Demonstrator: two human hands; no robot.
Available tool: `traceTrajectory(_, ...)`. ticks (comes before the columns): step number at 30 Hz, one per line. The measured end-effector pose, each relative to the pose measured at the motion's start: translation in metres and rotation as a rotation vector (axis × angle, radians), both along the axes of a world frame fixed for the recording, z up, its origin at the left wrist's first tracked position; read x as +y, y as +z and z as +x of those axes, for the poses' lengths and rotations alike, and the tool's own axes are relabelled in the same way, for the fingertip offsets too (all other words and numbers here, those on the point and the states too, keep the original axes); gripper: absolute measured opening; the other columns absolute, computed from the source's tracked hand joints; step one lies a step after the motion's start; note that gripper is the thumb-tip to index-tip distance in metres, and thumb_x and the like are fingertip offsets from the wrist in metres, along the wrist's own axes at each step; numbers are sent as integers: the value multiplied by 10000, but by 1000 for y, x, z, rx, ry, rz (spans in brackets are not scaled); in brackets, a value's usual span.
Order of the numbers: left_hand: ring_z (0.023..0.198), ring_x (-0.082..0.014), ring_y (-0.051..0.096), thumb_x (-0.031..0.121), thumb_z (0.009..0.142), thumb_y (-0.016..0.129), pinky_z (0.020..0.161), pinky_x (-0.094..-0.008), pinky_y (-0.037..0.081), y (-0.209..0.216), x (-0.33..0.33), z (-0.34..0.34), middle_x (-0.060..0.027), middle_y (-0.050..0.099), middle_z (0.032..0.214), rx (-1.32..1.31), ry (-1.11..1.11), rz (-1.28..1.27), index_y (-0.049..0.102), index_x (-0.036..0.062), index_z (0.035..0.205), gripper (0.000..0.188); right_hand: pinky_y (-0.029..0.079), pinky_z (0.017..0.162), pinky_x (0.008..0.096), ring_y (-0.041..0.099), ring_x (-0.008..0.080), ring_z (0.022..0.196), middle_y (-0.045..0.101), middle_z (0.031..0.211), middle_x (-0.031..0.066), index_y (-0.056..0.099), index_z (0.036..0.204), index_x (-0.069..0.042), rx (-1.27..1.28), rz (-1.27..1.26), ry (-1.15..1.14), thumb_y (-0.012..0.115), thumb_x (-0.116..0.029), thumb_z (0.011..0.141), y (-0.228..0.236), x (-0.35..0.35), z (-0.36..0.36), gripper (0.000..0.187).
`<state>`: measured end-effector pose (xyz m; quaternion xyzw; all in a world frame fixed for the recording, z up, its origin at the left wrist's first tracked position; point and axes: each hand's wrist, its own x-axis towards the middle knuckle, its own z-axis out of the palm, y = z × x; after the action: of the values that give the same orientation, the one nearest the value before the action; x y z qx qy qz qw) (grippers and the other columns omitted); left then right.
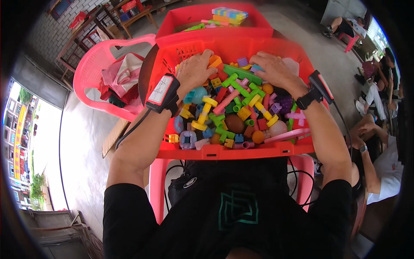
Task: Sorting and connecting colorful plastic toy blocks from a red basket.
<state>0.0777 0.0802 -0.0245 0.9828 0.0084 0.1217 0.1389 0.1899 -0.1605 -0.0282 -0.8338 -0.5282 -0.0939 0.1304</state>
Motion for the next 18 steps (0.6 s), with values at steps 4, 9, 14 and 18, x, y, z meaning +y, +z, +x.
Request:
traceTrajectory(4, 975, -344, 587, 348, 792, 629, 812, -442, 452, -2, 6, 0, -180, 621, 1003, -16, 39, -23, 460, 80, 1181, 501, 442, 847, 380, 528, 289, 989, 541, 1015, 93, 545, 1079, -96, 123, -118, 232, 621, -84, 726, -3, 28, -39, 361)
traceTrajectory(9, 960, -342, 595, 363, 786, 633, 809, -442, 454, -1, 6, 2, -175, 624, 996, -12, 41, -28, 465, 82, 1174, 508, 385, 895, 362, 463, 247, 1075, 513, 1020, 82, 547, 1142, -100, -86, -50, 434, 670, -120, 696, -31, 35, -69, 464)
traceTrajectory(14, 950, -327, 601, 382, 770, 639, 804, -434, 460, 3, 2, 1, -163, 628, 988, 73, 66, -7, 490, 91, 1149, 501, 382, 916, 348, 459, 260, 1088, 494, 1073, 72, 520, 1170, -95, 56, -245, 323, 706, -125, 668, -13, 27, -55, 536)
traceTrajectory(18, 939, -324, 604, 384, 758, 645, 794, -433, 467, 2, 4, 0, -151, 625, 969, 76, 35, 13, 503, 101, 1132, 490, 417, 829, 374, 496, 291, 1014, 495, 989, 111, 460, 1197, -77, 264, -278, 224, 734, -156, 657, -4, 19, -48, 611)
